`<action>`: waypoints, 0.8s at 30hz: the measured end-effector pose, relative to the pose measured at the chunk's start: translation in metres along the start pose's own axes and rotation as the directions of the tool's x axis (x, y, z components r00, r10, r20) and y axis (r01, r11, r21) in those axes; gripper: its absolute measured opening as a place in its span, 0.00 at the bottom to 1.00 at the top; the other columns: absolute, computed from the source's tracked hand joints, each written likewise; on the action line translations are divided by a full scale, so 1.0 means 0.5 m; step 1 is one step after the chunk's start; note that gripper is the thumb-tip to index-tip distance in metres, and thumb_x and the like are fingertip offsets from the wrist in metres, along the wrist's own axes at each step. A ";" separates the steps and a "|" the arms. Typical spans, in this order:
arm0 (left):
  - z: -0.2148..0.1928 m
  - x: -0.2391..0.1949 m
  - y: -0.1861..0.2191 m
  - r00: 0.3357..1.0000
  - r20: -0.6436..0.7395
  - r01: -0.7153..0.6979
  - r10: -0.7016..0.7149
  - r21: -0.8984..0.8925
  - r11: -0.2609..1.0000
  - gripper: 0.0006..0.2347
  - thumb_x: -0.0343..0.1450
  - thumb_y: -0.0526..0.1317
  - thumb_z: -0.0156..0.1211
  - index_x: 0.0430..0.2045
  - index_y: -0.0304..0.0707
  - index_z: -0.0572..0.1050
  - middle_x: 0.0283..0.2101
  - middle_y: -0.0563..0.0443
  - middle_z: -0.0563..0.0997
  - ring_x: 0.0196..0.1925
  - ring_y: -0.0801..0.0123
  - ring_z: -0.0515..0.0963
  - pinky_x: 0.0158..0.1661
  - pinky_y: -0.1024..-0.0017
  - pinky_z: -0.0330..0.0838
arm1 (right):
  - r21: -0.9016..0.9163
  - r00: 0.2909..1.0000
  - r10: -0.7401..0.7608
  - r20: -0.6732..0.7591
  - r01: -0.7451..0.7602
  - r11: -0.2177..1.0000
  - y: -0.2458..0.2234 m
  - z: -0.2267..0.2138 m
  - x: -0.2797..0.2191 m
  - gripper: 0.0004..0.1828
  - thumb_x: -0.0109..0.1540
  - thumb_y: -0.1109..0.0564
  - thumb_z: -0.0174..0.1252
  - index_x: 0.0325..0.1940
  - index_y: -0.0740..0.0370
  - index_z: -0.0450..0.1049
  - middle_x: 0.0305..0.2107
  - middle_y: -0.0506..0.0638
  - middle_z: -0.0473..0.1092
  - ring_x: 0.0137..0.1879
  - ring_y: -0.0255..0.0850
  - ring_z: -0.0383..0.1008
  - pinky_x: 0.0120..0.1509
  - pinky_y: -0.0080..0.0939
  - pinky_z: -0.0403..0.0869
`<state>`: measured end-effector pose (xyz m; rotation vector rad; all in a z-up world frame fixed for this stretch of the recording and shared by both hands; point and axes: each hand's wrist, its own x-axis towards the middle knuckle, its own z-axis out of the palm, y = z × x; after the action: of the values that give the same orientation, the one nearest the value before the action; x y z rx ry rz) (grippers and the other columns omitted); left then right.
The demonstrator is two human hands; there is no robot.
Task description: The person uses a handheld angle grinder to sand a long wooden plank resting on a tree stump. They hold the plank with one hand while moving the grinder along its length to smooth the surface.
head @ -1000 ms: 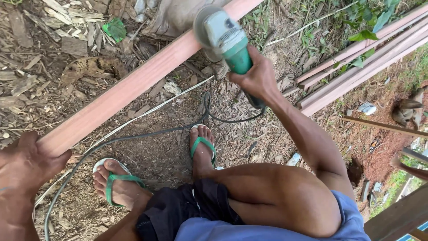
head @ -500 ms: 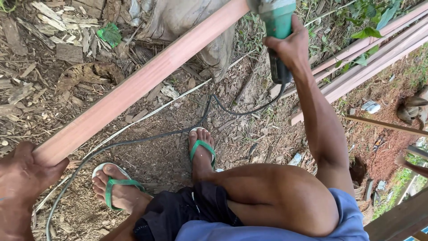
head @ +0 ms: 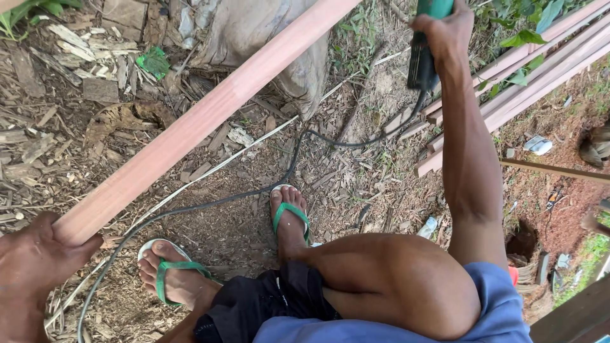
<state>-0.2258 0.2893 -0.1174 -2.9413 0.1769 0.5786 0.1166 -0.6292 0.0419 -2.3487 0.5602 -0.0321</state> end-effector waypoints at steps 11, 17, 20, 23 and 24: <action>-0.049 0.013 0.006 1.000 0.020 -0.009 0.010 -0.077 0.997 0.35 0.73 0.77 0.70 0.66 0.57 0.90 0.37 0.67 0.95 0.27 0.79 0.94 0.26 0.78 0.93 | -0.070 0.961 0.010 0.275 0.009 0.997 -0.226 0.068 -0.309 0.41 0.65 0.58 0.83 0.79 0.64 0.73 0.55 0.59 0.82 0.44 0.46 0.89 0.46 0.45 0.95; 0.004 0.000 0.007 0.997 -0.058 0.042 -0.049 -0.114 0.993 0.37 0.71 0.75 0.74 0.71 0.58 0.93 0.38 0.64 0.94 0.34 0.76 0.92 0.38 0.77 0.91 | -0.116 0.932 -0.143 0.333 0.191 0.975 -0.193 0.097 -0.303 0.50 0.61 0.58 0.86 0.83 0.74 0.71 0.62 0.66 0.82 0.56 0.59 0.90 0.58 0.52 0.94; -0.004 0.002 0.004 0.999 -0.046 0.018 -0.026 -0.181 0.983 0.36 0.72 0.71 0.77 0.71 0.50 0.93 0.40 0.58 0.96 0.32 0.72 0.93 0.34 0.74 0.92 | -0.114 0.937 -0.101 0.334 0.147 0.983 -0.189 0.087 -0.285 0.51 0.61 0.59 0.87 0.84 0.73 0.70 0.63 0.66 0.81 0.55 0.57 0.91 0.58 0.51 0.94; 0.021 -0.005 0.001 0.995 -0.099 -0.007 -0.022 -0.289 0.957 0.34 0.71 0.66 0.83 0.65 0.42 0.93 0.40 0.52 0.93 0.34 0.65 0.92 0.33 0.67 0.88 | -0.130 0.945 -0.073 0.320 0.120 0.984 -0.173 0.064 -0.247 0.45 0.64 0.59 0.84 0.82 0.70 0.72 0.57 0.63 0.82 0.47 0.51 0.91 0.49 0.48 0.94; 0.031 -0.007 -0.002 0.990 -0.136 -0.024 -0.031 -0.383 0.924 0.32 0.70 0.62 0.87 0.61 0.37 0.93 0.39 0.48 0.91 0.36 0.61 0.90 0.33 0.62 0.85 | -0.157 0.950 -0.080 0.302 0.132 0.979 -0.164 0.056 -0.232 0.44 0.65 0.59 0.85 0.82 0.70 0.73 0.56 0.63 0.83 0.46 0.51 0.91 0.47 0.48 0.94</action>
<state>-0.2345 0.2932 -0.1299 -3.3653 0.0787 0.4492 0.0479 -0.5110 0.0896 -2.4909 0.2985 0.3265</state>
